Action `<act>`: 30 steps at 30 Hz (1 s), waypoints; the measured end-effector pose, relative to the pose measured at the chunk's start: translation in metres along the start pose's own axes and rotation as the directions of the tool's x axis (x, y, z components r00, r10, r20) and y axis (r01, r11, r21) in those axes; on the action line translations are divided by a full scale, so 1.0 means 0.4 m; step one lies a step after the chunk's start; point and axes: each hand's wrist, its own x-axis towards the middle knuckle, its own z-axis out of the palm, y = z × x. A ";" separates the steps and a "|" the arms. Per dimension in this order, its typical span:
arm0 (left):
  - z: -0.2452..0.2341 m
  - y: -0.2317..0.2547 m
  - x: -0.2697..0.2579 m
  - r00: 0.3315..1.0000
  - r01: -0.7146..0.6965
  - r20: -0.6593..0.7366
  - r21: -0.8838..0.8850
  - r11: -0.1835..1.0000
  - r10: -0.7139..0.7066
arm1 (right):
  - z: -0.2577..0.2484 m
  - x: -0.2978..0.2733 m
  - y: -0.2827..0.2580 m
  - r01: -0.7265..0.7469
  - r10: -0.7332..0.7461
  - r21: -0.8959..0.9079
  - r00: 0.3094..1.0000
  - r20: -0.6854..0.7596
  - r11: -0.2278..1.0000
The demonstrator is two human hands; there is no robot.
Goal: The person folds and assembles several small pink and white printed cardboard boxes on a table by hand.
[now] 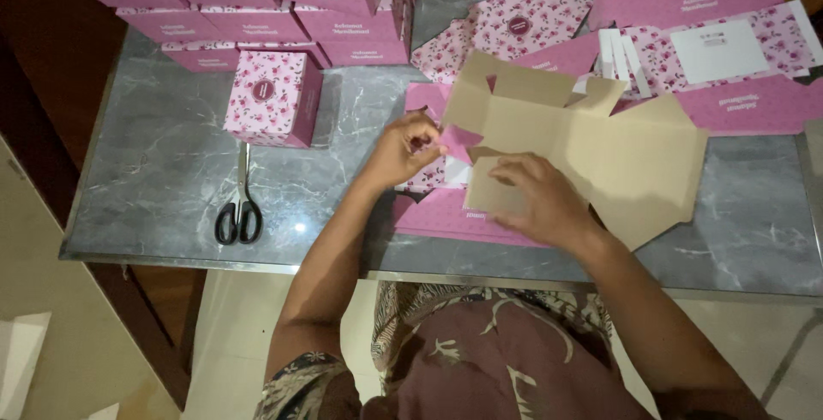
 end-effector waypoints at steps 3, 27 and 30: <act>0.008 -0.009 0.001 0.998 0.040 -0.039 -0.079 0.996 -0.043 | -0.003 -0.037 -0.026 0.090 -0.111 -0.280 0.992 -0.059 0.956; 0.038 0.283 0.018 0.944 -0.271 0.317 0.580 0.768 0.094 | 0.010 -0.027 0.038 0.072 -0.054 -0.267 0.996 0.077 0.961; 0.036 0.270 0.011 0.945 -0.295 0.293 0.563 0.772 0.147 | -0.026 0.011 0.036 -0.014 0.039 -0.172 0.989 0.144 0.985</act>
